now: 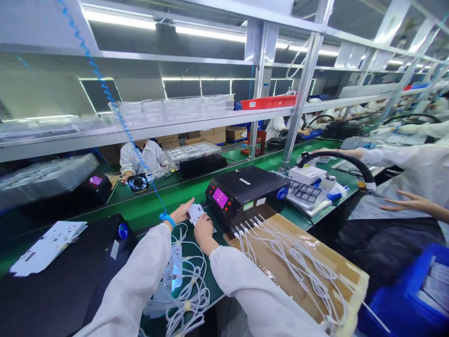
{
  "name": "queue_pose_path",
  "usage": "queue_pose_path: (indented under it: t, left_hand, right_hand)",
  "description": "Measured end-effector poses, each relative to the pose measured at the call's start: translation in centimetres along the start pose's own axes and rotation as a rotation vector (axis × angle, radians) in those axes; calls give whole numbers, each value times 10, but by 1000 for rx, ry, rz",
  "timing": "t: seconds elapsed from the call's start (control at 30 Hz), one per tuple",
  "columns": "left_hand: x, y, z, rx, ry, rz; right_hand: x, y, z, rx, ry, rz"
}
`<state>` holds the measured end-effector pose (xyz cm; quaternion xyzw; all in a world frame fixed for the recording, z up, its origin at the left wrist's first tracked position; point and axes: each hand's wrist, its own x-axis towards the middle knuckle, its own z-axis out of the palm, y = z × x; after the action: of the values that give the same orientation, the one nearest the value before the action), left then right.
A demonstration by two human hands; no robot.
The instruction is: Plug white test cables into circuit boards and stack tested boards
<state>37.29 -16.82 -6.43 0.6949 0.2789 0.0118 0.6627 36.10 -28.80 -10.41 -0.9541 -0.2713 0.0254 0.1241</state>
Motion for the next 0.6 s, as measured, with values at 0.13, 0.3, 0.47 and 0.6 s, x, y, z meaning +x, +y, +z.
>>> queue_pose_path:
  t: [0.13,0.3,0.47,0.6]
  left_hand:
    - [17,-18,-2,34,104,13]
    - [30,-29,-5,142,225,36]
    - [38,-30,-6,248,296,31]
    - [40,-29,-2,305,323,17]
  right_hand:
    - [16,-3,16,-57,10,69]
    - [28,-6,26,-60,8,95]
    - [37,-5,29,-21,-17,112]
    - [35,0,32,5,-41,101]
